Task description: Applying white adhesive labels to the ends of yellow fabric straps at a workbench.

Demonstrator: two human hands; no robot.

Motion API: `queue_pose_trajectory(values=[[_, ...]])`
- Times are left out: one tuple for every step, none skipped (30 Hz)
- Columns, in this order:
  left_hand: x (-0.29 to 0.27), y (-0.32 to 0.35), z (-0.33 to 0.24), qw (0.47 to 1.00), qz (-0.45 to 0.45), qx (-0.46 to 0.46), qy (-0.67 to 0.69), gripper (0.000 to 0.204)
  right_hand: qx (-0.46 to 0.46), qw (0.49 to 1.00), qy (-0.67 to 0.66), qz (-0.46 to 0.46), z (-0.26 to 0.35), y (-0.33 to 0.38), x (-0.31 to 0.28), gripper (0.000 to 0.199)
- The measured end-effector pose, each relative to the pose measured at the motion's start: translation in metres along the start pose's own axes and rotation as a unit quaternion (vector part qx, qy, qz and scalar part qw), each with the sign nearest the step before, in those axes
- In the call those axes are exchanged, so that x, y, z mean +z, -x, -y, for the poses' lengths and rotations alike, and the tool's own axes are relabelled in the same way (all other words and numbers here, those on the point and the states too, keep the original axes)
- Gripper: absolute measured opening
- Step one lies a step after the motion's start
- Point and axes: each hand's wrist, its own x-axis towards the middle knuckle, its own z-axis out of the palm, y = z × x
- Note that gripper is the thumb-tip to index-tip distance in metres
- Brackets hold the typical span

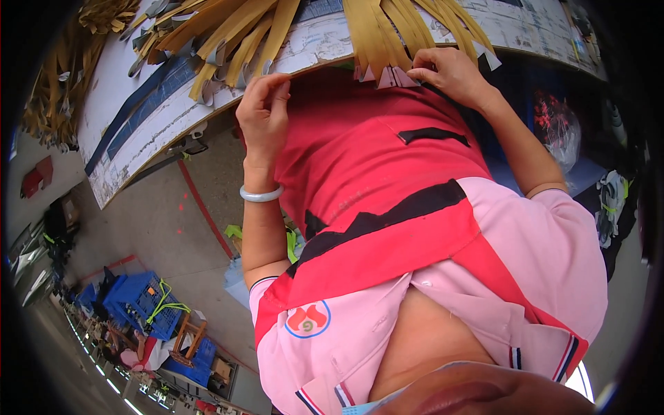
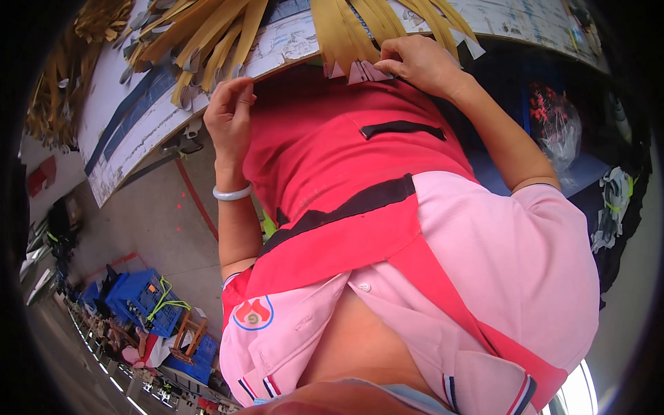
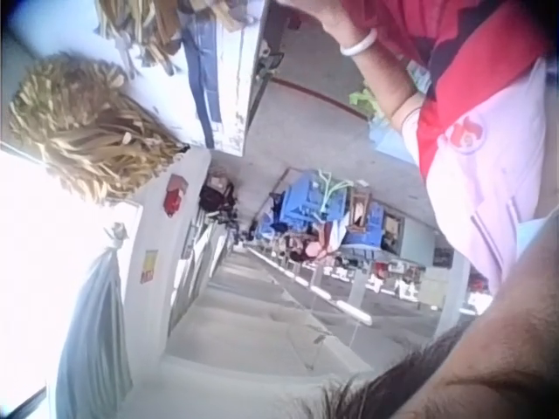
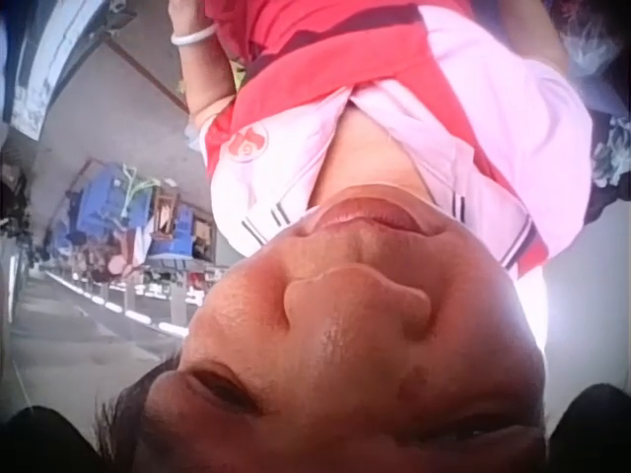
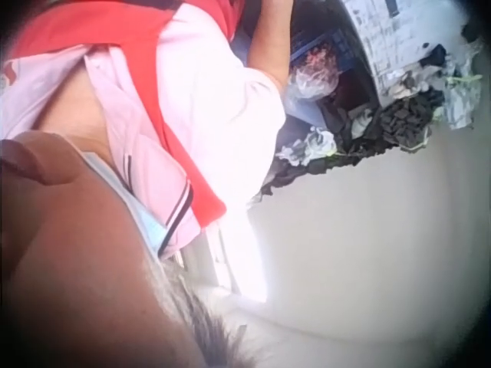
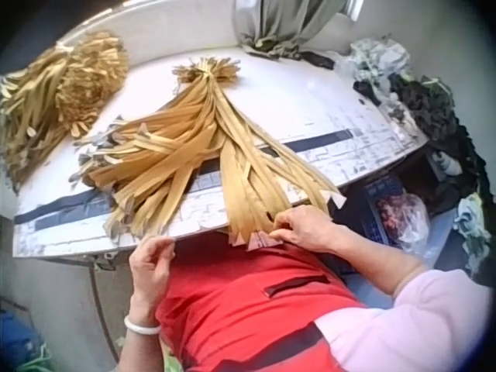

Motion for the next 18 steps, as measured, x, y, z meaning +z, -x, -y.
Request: queue_pose_trajectory(values=[[0.014,0.001,-0.009,0.999,0.045,-0.003,0.011,0.008,0.001,0.999,0.043,-0.015,-0.001,0.003,0.001,0.023],[0.026,0.002,-0.01,0.997,0.072,0.02,0.006,0.009,0.012,0.999,0.03,-0.011,-0.002,0.004,0.001,0.024],[0.037,0.003,-0.011,0.994,0.098,0.044,0.001,0.009,0.011,0.999,0.031,-0.012,-0.001,0.005,0.003,0.024],[0.046,0.003,-0.014,0.991,0.122,0.046,-0.004,0.009,0.005,0.999,0.039,-0.026,0.0,0.006,0.004,0.024],[0.053,0.003,-0.016,0.988,0.147,0.049,-0.009,0.009,-0.002,0.998,0.045,-0.04,0.001,0.007,0.006,0.025],[0.061,0.004,-0.018,0.986,0.156,0.057,-0.015,0.008,-0.01,0.997,0.056,-0.055,0.004,0.009,0.008,0.025],[0.067,0.005,-0.016,0.983,0.175,0.053,0.002,0.009,-0.009,0.997,0.056,-0.061,0.002,0.009,0.012,0.025],[0.071,0.006,-0.016,0.98,0.193,0.053,-0.013,0.009,-0.005,0.997,0.063,-0.046,-0.002,0.008,0.018,0.026],[0.073,0.007,-0.016,0.976,0.211,0.053,-0.027,0.009,-0.002,0.997,0.069,-0.031,-0.005,0.008,0.024,0.026],[0.074,0.009,-0.017,0.973,0.222,0.04,-0.038,0.008,-0.012,0.995,0.095,-0.036,-0.003,0.009,0.027,0.024],[0.076,0.01,-0.014,0.973,0.221,0.042,-0.04,0.008,-0.013,0.995,0.095,-0.038,-0.002,0.011,0.026,0.024],[0.078,0.012,-0.011,0.97,0.235,0.041,-0.051,0.008,-0.024,0.997,0.04,-0.068,0.002,0.012,0.026,0.023],[0.079,0.015,-0.009,0.966,0.25,0.04,-0.062,0.009,-0.034,0.994,-0.016,-0.098,0.005,0.013,0.027,0.022],[0.08,0.015,-0.007,0.962,0.263,0.032,-0.063,0.01,-0.064,0.985,-0.027,-0.159,0.007,0.011,0.03,0.021],[0.082,0.016,-0.004,0.962,0.264,0.032,-0.064,0.01,-0.064,0.985,-0.028,-0.159,0.008,0.008,0.031,0.021],[0.084,0.017,-0.001,0.96,0.271,0.03,-0.063,0.01,-0.084,0.985,-0.028,-0.146,0.008,0.004,0.032,0.022],[0.086,0.018,0.002,0.958,0.277,0.028,-0.061,0.01,-0.103,0.986,-0.027,-0.132,0.01,0.001,0.034,0.023],[0.087,0.02,0.004,0.958,0.278,0.028,-0.062,0.01,-0.09,0.991,0.025,-0.1,0.012,-0.002,0.039,0.023]])
